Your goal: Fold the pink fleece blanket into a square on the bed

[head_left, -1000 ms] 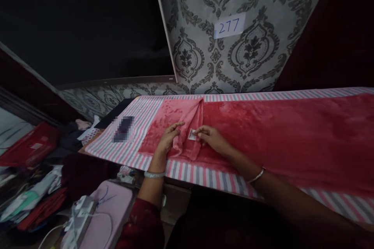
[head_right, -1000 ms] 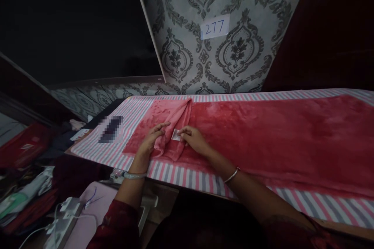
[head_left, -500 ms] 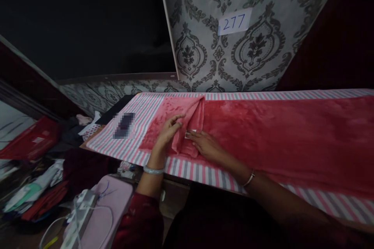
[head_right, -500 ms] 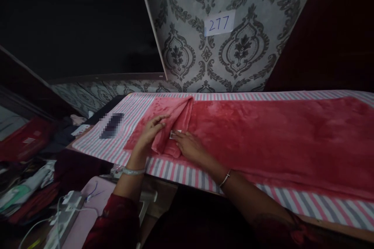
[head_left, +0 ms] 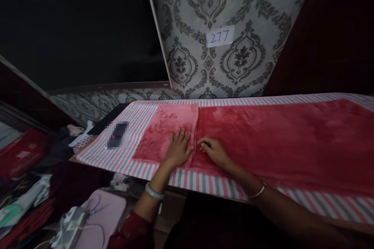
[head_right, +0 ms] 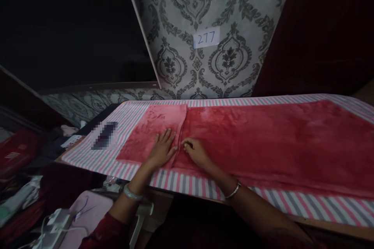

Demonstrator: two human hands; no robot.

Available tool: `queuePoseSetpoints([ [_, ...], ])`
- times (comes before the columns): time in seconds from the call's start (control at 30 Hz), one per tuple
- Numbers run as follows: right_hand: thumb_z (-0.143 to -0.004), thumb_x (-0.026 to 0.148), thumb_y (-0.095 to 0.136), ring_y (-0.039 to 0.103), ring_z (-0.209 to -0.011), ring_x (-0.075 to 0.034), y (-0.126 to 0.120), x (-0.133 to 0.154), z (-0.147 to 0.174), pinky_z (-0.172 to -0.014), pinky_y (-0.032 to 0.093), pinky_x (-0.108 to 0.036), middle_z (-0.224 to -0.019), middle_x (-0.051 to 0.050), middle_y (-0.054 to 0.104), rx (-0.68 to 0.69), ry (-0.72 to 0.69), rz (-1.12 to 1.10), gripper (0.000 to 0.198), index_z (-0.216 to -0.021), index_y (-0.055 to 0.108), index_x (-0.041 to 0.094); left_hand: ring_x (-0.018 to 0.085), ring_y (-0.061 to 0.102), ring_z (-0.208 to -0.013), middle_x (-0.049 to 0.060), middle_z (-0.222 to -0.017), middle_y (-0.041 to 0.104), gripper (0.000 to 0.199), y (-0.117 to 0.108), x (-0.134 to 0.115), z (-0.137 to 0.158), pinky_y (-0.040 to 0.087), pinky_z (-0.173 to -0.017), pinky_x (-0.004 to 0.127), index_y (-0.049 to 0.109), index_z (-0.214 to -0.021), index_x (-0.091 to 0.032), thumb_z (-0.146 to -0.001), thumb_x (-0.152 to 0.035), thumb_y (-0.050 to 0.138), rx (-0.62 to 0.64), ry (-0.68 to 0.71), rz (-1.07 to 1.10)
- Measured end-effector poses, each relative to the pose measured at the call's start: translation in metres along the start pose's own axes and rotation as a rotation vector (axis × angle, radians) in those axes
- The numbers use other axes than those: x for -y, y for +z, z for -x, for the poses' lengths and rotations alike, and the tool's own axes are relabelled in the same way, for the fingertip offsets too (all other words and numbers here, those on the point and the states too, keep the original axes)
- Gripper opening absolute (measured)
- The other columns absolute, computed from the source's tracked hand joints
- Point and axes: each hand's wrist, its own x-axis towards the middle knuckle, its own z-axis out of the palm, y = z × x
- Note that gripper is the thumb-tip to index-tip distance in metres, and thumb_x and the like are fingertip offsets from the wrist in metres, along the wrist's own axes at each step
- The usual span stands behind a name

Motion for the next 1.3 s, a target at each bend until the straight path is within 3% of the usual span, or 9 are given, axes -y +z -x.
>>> queuePoseSetpoints([
  [0.1,-0.082,0.023,0.048,0.064,-0.073,-0.018,-0.016,0.004,0.006,-0.073,0.054,-0.032,-0.081,-0.003,0.071,-0.018,-0.025,0.069,0.021,-0.087,0.068,0.02,0.034,0.013,-0.156,0.018,-0.167,0.022,0.064,0.002,-0.006,0.004,0.008,-0.122,0.065,0.04,-0.154,-0.016,-0.096,-0.041,0.05,0.066,-0.003,-0.071],
  [0.23,-0.085,0.027,0.049,0.066,-0.076,-0.02,-0.061,0.004,0.011,-0.074,0.055,-0.034,-0.087,-0.005,0.073,-0.076,-0.023,0.21,0.023,-0.09,0.07,0.021,0.03,0.021,-0.155,0.014,-0.165,0.029,0.055,-0.013,-0.001,-0.006,0.014,-0.122,0.061,0.042,-0.153,-0.022,-0.101,-0.04,0.041,0.057,0.031,0.006],
  [0.43,-0.091,0.03,0.044,0.068,-0.097,-0.028,-0.134,-0.009,0.013,-0.09,0.053,-0.043,-0.105,-0.011,0.075,-0.335,-0.072,0.614,0.032,-0.103,0.072,0.019,0.032,0.026,-0.153,0.017,-0.163,0.032,0.056,-0.033,0.003,-0.076,0.017,-0.122,0.061,0.045,-0.151,-0.019,-0.099,-0.039,0.043,0.0,-0.075,-0.008],
  [0.53,-0.094,0.031,0.047,0.059,-0.12,-0.033,-0.142,-0.016,0.02,-0.103,0.046,-0.05,-0.129,-0.015,0.067,-0.364,-0.082,0.917,0.039,-0.122,0.069,0.017,0.035,0.027,-0.152,0.019,-0.163,0.032,0.057,-0.021,-0.004,-0.107,0.019,-0.119,0.065,0.045,-0.151,-0.019,-0.099,-0.042,0.043,-0.005,-0.157,-0.083],
  [0.63,-0.095,0.032,0.051,0.047,-0.136,-0.035,-0.133,-0.024,0.026,-0.109,0.039,-0.055,-0.148,-0.016,0.053,-0.27,0.005,1.113,0.046,-0.137,0.061,0.019,0.037,0.026,-0.152,0.018,-0.162,0.035,0.057,-0.001,-0.011,-0.117,0.018,-0.117,0.069,0.044,-0.152,-0.02,-0.1,-0.044,0.039,-0.025,-0.162,-0.194],
  [0.87,-0.099,0.038,0.049,0.039,-0.145,-0.032,-0.133,-0.025,0.024,-0.115,0.031,-0.058,-0.156,-0.014,0.044,-0.106,0.077,1.143,0.051,-0.148,0.052,0.023,0.035,0.026,-0.152,0.017,-0.163,0.032,0.06,0.009,-0.009,-0.116,0.021,-0.117,0.066,0.038,-0.156,-0.019,-0.102,-0.044,0.032,-0.011,-0.155,-0.329],
  [1.0,-0.101,0.042,0.045,0.033,-0.148,-0.032,-0.182,-0.023,0.021,-0.116,0.029,-0.061,-0.161,-0.013,0.037,-0.138,0.115,1.145,0.055,-0.154,0.042,0.028,0.034,0.025,-0.153,0.016,-0.164,0.031,0.059,0.004,-0.01,-0.12,0.023,-0.118,0.064,0.039,-0.156,-0.018,-0.102,-0.041,0.032,0.027,-0.173,-0.355],
  [1.17,-0.102,0.048,0.04,0.025,-0.151,-0.035,-0.262,-0.032,0.044,-0.115,0.024,-0.067,-0.163,-0.013,0.032,-0.302,0.384,1.246,0.056,-0.155,0.041,0.027,0.033,0.025,-0.153,0.014,-0.165,0.028,0.06,0.003,-0.009,-0.128,0.026,-0.116,0.065,0.035,-0.157,-0.017,-0.102,-0.04,0.024,0.026,-0.171,-0.359],
  [1.3,-0.104,0.051,0.036,0.02,-0.153,-0.033,-0.278,-0.039,0.06,-0.12,0.018,-0.063,-0.166,-0.009,0.026,-0.278,0.482,1.24,0.057,-0.157,0.037,0.028,0.034,0.024,-0.153,0.017,-0.165,0.029,0.062,0.005,-0.004,-0.13,0.026,-0.114,0.067,0.035,-0.157,-0.014,-0.102,-0.04,0.02,0.027,-0.145,-0.36],
])
